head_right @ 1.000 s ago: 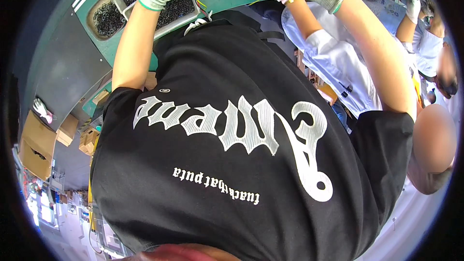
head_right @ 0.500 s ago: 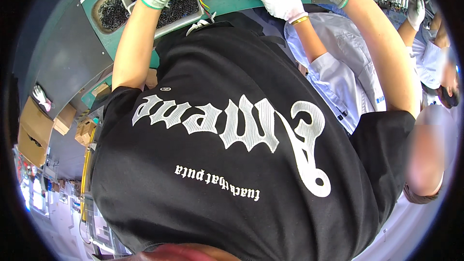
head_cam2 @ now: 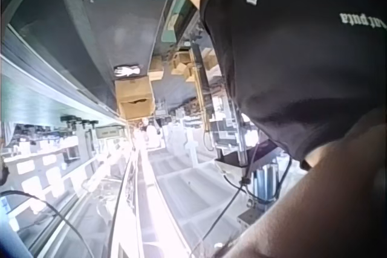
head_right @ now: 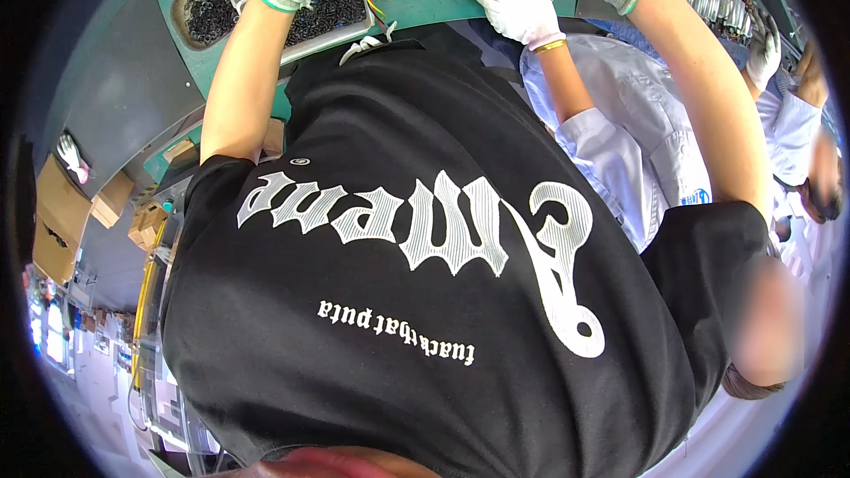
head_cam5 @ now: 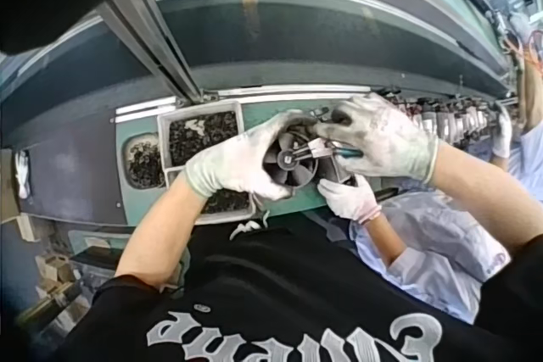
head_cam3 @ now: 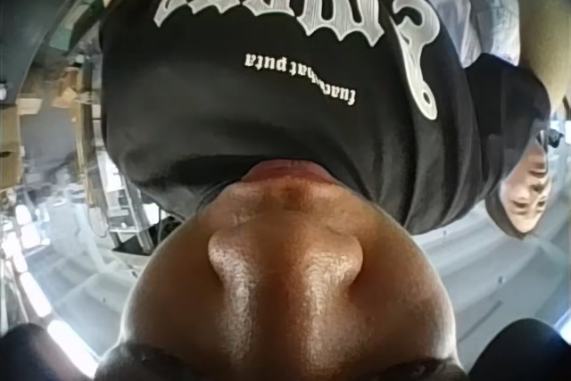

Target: Manually assemble and inspect fan motor components on a factory assembly line.

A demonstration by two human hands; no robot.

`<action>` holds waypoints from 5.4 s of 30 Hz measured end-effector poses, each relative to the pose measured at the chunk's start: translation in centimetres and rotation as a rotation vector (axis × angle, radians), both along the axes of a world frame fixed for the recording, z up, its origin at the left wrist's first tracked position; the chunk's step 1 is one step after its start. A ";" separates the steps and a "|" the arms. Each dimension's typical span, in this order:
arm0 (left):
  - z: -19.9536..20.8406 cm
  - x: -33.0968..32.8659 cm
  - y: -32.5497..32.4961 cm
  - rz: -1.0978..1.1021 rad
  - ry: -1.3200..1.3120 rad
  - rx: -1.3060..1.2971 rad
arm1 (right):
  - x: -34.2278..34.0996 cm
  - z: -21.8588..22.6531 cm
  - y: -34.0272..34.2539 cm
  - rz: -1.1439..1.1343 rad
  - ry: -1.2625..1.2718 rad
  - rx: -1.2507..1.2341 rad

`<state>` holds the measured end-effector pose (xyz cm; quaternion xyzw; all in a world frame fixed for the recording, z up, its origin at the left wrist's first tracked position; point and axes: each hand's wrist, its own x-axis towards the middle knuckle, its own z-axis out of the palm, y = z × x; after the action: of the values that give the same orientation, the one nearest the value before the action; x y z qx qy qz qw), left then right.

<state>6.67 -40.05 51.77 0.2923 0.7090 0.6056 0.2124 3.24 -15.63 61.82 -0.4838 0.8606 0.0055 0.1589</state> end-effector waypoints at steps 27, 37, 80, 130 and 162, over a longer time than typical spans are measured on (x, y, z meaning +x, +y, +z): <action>0.1 0.4 1.0 0.054 0.045 -0.004 | 9.3 -19.2 10.1 0.334 0.335 0.018; 0.1 0.4 0.4 0.038 -0.019 0.041 | 2.5 -1.0 0.9 -0.119 -0.003 -0.127; 0.2 0.4 0.5 0.046 0.012 0.019 | 3.4 1.2 -0.6 -0.275 -0.064 -0.067; 1.1 -0.2 -0.5 -0.027 0.157 -0.042 | 6.2 0.7 -0.1 -0.500 -0.127 -0.116; 4.4 -6.3 0.1 -0.667 1.482 -0.140 | 8.9 0.9 0.5 -0.704 -0.114 -0.238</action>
<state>0.40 -39.94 56.15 0.7989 0.5772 0.1141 -0.1247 12.18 -15.17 62.69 -0.1728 0.9587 -0.1766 0.1412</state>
